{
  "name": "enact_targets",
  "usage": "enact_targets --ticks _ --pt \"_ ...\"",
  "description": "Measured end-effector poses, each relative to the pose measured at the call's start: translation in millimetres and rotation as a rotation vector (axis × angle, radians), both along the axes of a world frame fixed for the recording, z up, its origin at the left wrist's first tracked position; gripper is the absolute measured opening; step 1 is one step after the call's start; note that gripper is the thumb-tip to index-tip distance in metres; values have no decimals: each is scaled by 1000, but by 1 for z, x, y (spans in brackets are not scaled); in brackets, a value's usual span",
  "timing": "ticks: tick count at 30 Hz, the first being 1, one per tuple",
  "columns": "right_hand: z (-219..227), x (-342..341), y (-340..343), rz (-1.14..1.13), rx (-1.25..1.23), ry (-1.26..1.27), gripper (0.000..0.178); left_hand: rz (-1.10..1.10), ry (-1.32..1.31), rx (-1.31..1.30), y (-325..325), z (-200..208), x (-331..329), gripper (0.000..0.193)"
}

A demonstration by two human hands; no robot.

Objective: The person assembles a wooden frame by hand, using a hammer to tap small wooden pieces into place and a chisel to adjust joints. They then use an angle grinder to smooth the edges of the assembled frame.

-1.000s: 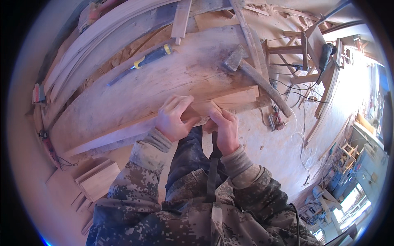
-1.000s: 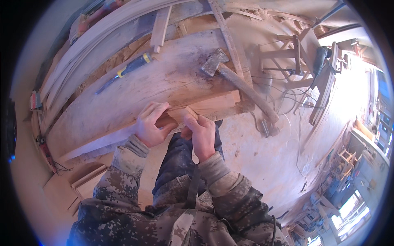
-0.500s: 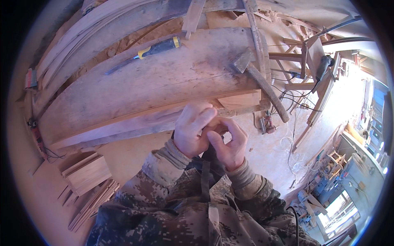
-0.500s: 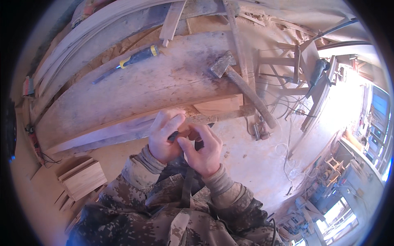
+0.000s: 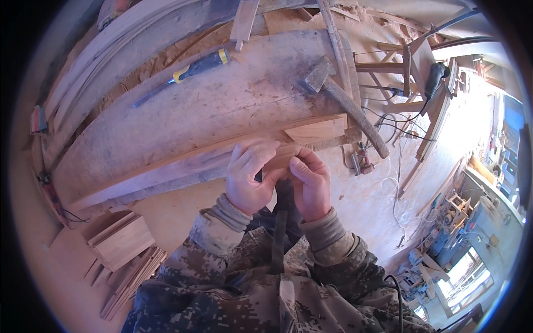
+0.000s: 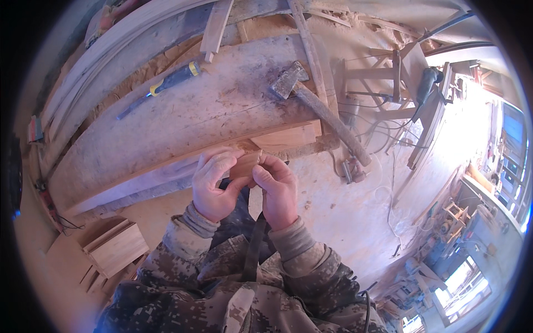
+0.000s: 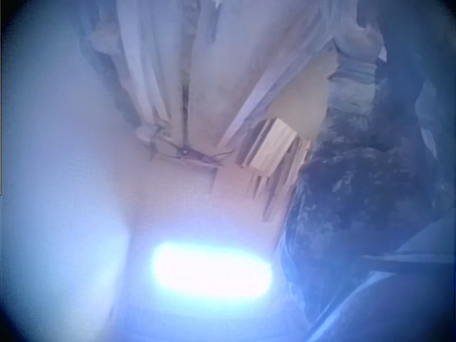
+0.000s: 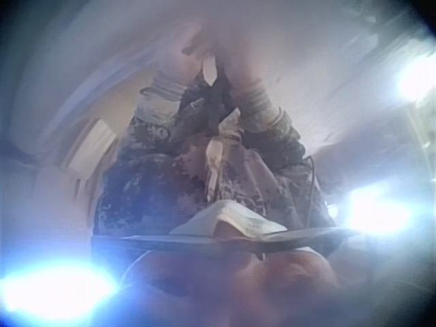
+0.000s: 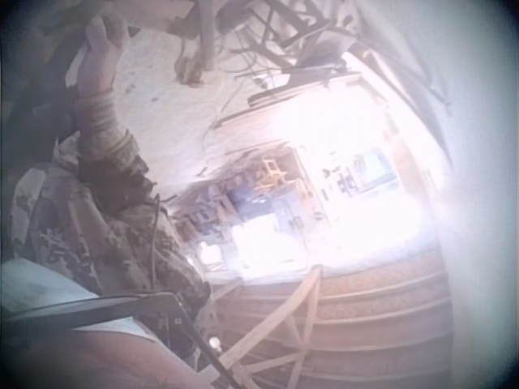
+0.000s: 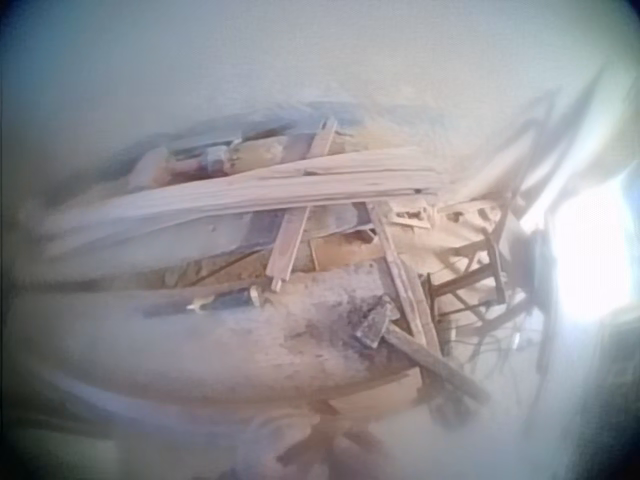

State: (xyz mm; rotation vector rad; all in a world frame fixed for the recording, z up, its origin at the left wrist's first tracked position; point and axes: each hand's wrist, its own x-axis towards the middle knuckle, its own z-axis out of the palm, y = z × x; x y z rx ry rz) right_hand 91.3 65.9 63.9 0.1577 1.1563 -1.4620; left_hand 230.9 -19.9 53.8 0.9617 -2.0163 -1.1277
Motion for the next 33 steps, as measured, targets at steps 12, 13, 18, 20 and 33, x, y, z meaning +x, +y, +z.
enact_targets --ticks 12,13,18,20,33 --pt "-5 -15 5 130 -160 -187 51 -26 -44 319 1 14 0 34" --pt "-5 -14 5 141 -155 -194 49 -43 -54 339 -4 14 0 32" --pt "-13 -6 7 66 -69 -267 22 -28 -142 480 -14 18 -3 29" --pt "-17 -1 5 -49 -3 -322 11 69 -135 568 -16 20 -3 28" --pt "-12 12 -16 -91 214 -5 19 86 -153 -57 -22 -1 5 55"
